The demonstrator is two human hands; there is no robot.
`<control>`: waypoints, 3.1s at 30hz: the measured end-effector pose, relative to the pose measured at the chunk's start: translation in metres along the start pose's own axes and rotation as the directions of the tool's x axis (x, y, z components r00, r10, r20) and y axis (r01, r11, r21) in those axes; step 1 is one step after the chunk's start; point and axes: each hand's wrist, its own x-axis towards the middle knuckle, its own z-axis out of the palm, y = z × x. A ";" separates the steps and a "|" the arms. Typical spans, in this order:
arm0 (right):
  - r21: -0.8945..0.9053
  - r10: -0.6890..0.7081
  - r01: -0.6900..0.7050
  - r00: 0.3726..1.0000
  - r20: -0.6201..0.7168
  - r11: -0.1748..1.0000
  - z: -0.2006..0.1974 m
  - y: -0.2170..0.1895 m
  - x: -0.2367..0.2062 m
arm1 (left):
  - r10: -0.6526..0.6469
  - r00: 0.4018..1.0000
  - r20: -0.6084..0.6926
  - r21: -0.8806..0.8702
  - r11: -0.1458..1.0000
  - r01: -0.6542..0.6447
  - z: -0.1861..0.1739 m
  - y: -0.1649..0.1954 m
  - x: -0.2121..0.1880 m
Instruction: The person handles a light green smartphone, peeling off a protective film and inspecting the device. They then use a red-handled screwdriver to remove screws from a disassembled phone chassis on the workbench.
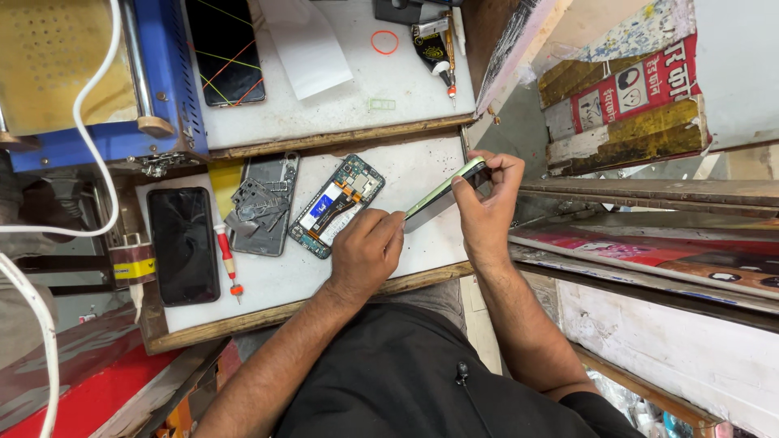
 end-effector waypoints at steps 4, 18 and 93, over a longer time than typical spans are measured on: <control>0.001 -0.037 0.037 0.999 0.006 0.999 0.000 0.001 -0.003 | -0.013 0.999 0.047 -0.016 1.000 0.014 0.003 -0.002 -0.004; -0.002 -0.015 0.015 1.000 -0.017 1.000 0.000 0.004 -0.003 | 0.029 0.999 0.033 0.013 0.999 -0.030 0.009 -0.009 -0.011; 0.018 0.021 -0.020 0.996 -0.088 1.000 -0.016 0.011 -0.010 | 0.041 0.995 0.095 0.194 0.979 -0.059 -0.001 0.005 -0.016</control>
